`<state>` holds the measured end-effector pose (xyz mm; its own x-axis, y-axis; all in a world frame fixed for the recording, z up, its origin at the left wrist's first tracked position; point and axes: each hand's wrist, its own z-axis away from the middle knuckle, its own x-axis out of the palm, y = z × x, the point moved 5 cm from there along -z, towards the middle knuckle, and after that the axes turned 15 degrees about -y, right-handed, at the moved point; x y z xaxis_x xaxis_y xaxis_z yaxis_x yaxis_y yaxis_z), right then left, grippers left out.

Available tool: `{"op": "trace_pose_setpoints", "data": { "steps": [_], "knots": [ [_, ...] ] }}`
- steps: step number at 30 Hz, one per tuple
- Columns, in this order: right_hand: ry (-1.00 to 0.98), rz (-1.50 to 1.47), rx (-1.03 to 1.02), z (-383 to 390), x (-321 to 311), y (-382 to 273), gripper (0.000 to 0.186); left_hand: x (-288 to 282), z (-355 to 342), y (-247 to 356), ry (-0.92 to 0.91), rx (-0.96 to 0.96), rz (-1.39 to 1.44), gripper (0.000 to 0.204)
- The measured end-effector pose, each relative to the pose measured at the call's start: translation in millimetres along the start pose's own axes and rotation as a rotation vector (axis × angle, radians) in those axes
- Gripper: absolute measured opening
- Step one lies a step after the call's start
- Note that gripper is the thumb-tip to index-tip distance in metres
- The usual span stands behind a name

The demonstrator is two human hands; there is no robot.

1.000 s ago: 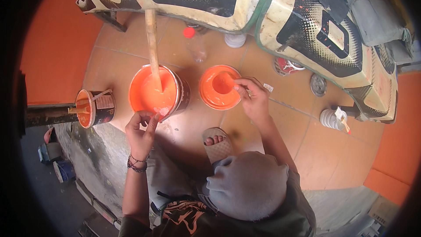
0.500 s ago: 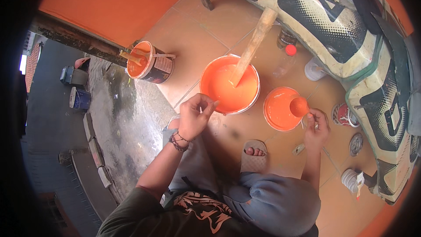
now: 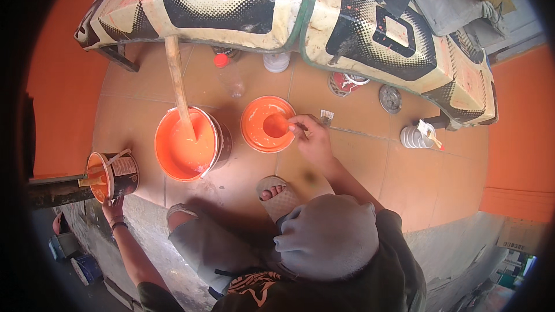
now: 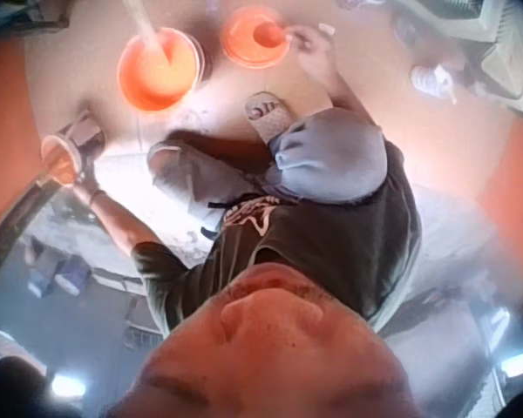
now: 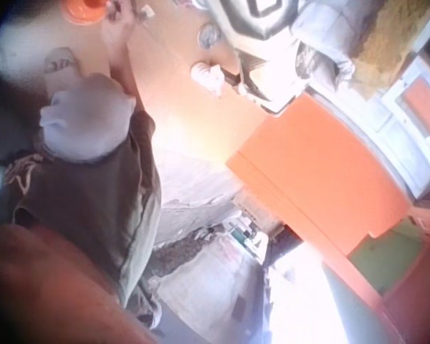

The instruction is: The person scoops orange paint from a bucket into a larger orange bucket using a small cup, then stirs the paint with a wooden stick. The person closes the paint bucket with a lid and picks up a paintbrush.

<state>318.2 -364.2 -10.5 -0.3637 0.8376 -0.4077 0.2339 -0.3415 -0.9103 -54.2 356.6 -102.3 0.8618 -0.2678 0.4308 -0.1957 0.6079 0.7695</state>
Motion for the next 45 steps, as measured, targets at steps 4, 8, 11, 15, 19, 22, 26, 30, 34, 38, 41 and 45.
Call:
{"op": "trace_pose_setpoints", "data": {
  "steps": [4, 8, 11, 15, 19, 22, 26, 30, 34, 38, 41, 45],
  "knots": [
    [0.008, -0.042, 0.053, -2, 1, 0, 0.01, -14, -15, 8, -0.13, 0.11, -0.366, 0.033],
    [0.042, -0.089, 0.089, -4, -7, 15, 0.009, 35, 6, -14, -0.21, 0.072, -0.148, 0.02],
    [0.035, -0.084, 0.069, -13, -7, 7, 0.011, 59, 29, -17, -0.188, 0.133, -0.2, 0.019],
    [-0.008, -0.116, 0.082, -22, -5, -9, 0.013, 115, 65, -51, -0.12, 0.131, -0.168, 0.017],
    [-0.075, -0.182, 0.065, -25, -4, -22, 0.014, 144, 94, -91, -0.135, 0.049, -0.037, 0.017],
    [-0.095, -0.175, 0.055, -29, -12, -48, 0.014, 184, 129, -114, -0.154, 0.129, 0.011, 0.01],
    [-0.096, -0.083, -0.007, -44, -28, -105, 0.017, 199, 152, -129, -0.128, 0.108, 0.012, 0.02],
    [-0.251, -0.111, -0.07, -90, 2, -185, 0.018, 170, 160, -140, 0.002, 0.134, -0.076, 0.026],
    [-0.584, -0.077, -0.183, -144, 103, -259, 0.017, 110, 154, -178, 0.209, 0.128, -0.125, 0.031],
    [-0.852, -0.114, -0.194, -170, 234, -294, 0.015, 106, 143, -180, 0.196, 0.261, -0.108, 0.025],
    [-1.001, 0.071, -0.225, -180, 338, -276, 0.01, 114, 142, -172, 0.281, 0.258, -0.147, 0.018],
    [-1.325, 0.423, -0.298, -174, 432, -238, 0.007, 105, 136, -174, 0.342, 0.262, -0.233, 0.017]
  ]
}}
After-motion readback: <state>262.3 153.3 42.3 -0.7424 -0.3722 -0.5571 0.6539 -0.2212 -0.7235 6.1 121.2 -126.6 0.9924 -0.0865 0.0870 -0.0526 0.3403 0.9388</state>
